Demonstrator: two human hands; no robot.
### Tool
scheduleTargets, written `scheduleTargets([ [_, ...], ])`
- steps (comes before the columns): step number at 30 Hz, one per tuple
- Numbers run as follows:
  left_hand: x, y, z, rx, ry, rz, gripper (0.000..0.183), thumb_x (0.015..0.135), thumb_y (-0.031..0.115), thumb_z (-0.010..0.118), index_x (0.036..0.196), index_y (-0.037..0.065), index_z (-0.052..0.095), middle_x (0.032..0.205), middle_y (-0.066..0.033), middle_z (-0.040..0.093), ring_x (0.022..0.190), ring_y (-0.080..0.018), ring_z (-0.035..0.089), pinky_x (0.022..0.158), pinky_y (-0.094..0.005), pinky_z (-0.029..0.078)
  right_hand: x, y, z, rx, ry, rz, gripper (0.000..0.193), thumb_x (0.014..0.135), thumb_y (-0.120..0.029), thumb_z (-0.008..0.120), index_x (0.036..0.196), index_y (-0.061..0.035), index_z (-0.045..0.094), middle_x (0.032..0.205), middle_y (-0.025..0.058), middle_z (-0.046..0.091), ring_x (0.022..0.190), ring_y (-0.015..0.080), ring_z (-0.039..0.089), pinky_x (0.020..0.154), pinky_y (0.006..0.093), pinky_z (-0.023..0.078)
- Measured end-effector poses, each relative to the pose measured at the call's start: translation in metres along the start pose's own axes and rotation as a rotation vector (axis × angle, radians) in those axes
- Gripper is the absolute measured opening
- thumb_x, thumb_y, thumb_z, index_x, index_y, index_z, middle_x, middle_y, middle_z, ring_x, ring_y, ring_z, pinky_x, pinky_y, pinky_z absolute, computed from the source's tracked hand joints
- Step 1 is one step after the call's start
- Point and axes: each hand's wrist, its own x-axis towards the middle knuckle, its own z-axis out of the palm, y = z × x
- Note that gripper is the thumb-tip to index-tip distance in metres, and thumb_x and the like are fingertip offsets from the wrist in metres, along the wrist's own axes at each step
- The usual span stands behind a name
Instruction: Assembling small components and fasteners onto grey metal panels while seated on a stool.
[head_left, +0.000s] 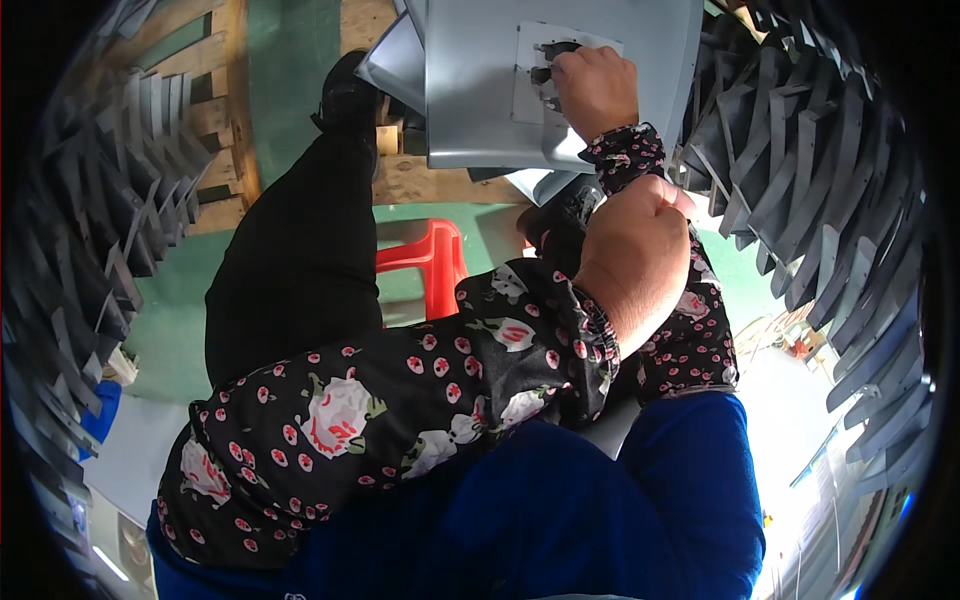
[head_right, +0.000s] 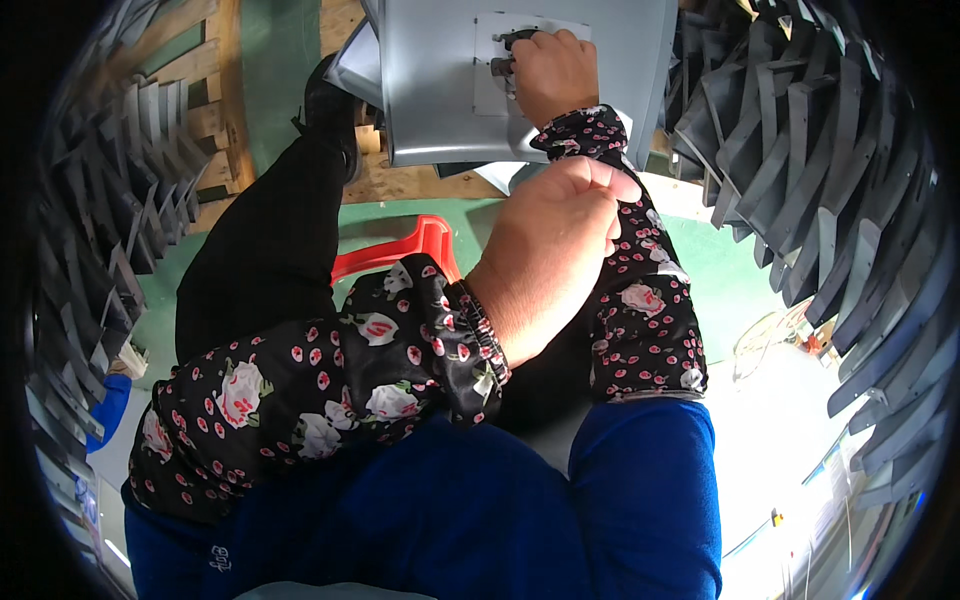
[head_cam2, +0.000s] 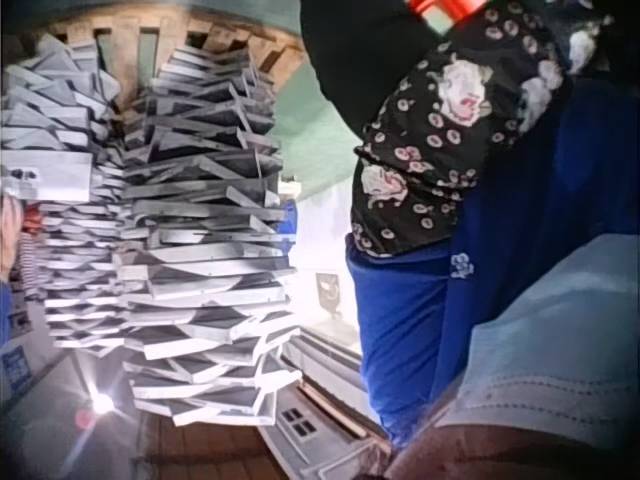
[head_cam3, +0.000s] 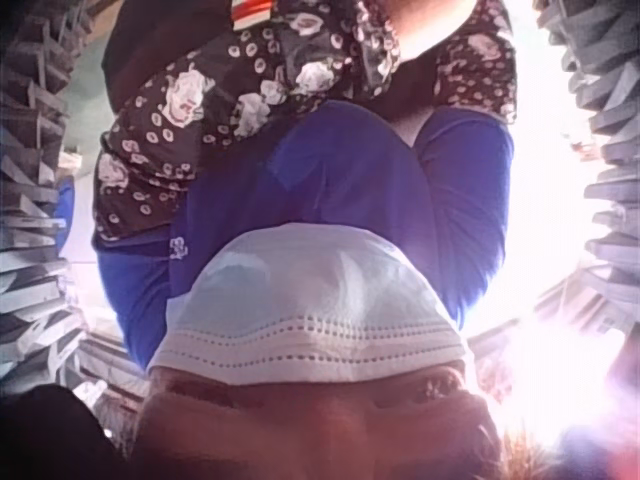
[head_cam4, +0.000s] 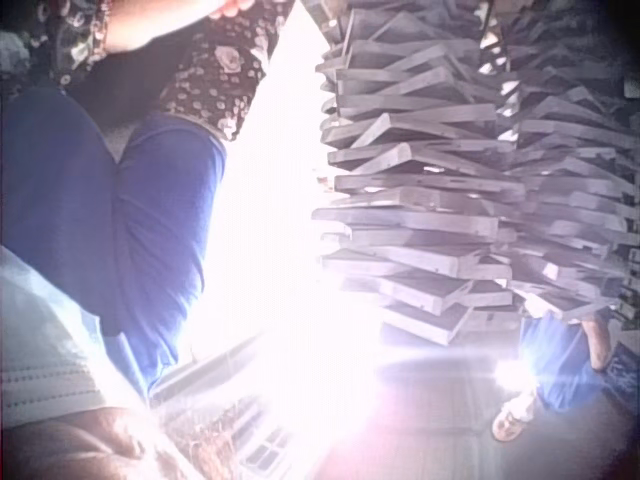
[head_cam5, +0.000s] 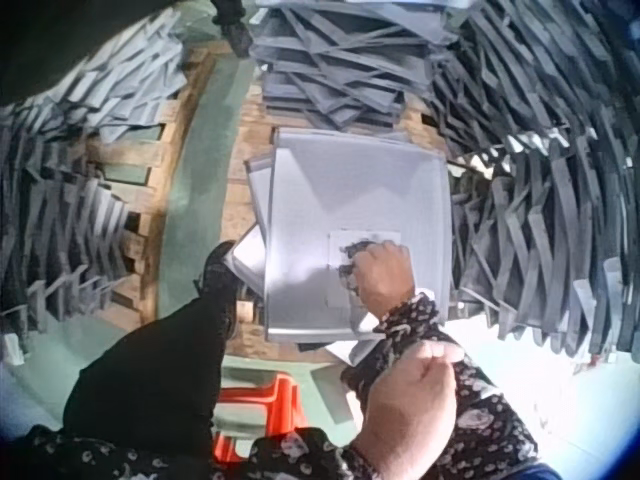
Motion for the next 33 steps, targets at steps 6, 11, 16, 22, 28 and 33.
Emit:
scheduleTargets([
  [6, 0.001, -0.003, -0.011, -0.196, -0.034, -0.064, 0.015, 0.079, 0.007, 0.041, 0.086, 0.000, 0.053, 0.070, -0.0021, 0.049, 0.063, -0.0071, 0.046, 0.055, -0.0196, 0.039, 0.006, -0.003, 0.011, 0.054, 0.017, 0.011, 0.010, 0.073, -0.017, 0.052, 0.074, -0.0096, 0.058, 0.076, 0.0030, 0.056, 0.083, 0.0233, 0.050, 0.074, 0.0384, 0.034],
  [11, -0.003, 0.004, -0.005, 0.046, -0.033, 0.033, 0.018, 0.078, 0.006, 0.039, 0.089, 0.000, 0.052, 0.074, -0.0045, 0.051, 0.066, -0.0086, 0.049, 0.057, -0.0201, 0.041, 0.009, -0.001, 0.004, 0.003, 0.006, 0.018, 0.012, 0.074, -0.018, 0.051, 0.076, -0.0093, 0.059, 0.079, 0.0035, 0.059, 0.081, 0.0249, 0.052, 0.074, 0.0388, 0.036],
  [16, 0.004, 0.001, -0.009, -0.072, 0.045, 0.032, 0.020, 0.078, 0.004, 0.036, 0.092, -0.002, 0.049, 0.080, -0.0079, 0.052, 0.067, -0.0121, 0.051, 0.061, -0.0225, 0.043, -0.014, -0.004, -0.053, 0.930, 0.115, 0.532, 0.015, 0.077, -0.015, 0.059, 0.082, -0.0007, 0.059, 0.069, 0.0021, 0.057, 0.066, 0.0080, 0.051, 0.062, 0.0197, 0.040],
  [22, 0.010, 0.020, -0.001, 0.026, 0.102, 0.000, 0.022, 0.082, 0.005, 0.034, 0.097, -0.003, 0.048, 0.077, -0.0120, 0.056, 0.068, -0.0179, 0.056, 0.062, -0.0277, 0.044, -0.074, -0.022, -0.151, 1.091, 0.070, 0.263, 0.025, 0.073, -0.019, 0.064, 0.088, -0.0001, 0.056, 0.089, 0.0070, 0.052, 0.078, 0.0143, 0.048, 0.070, 0.0259, 0.039],
  [28, 0.005, 0.015, -0.003, -0.108, 0.120, -0.031, 0.026, 0.082, 0.005, 0.033, 0.099, -0.006, 0.049, 0.082, -0.0142, 0.056, 0.078, -0.0192, 0.054, 0.071, -0.0278, 0.043, -0.087, -0.032, -0.154, 0.800, 0.103, 0.202, 0.023, 0.065, -0.003, 0.067, 0.087, -0.0028, 0.060, 0.095, 0.0091, 0.052, 0.083, 0.0171, 0.052, 0.070, 0.0263, 0.042],
  [33, 0.013, 0.005, -0.006, 0.070, 0.147, 0.046, 0.024, 0.082, 0.008, 0.036, 0.099, -0.004, 0.048, 0.081, -0.0086, 0.053, 0.071, -0.0121, 0.050, 0.065, -0.0246, 0.043, -0.086, -0.030, -0.144, 1.013, 0.160, 0.289, 0.016, 0.070, 0.005, 0.061, 0.085, 0.0000, 0.059, 0.086, 0.0062, 0.055, 0.071, 0.0108, 0.052, 0.065, 0.0207, 0.042],
])
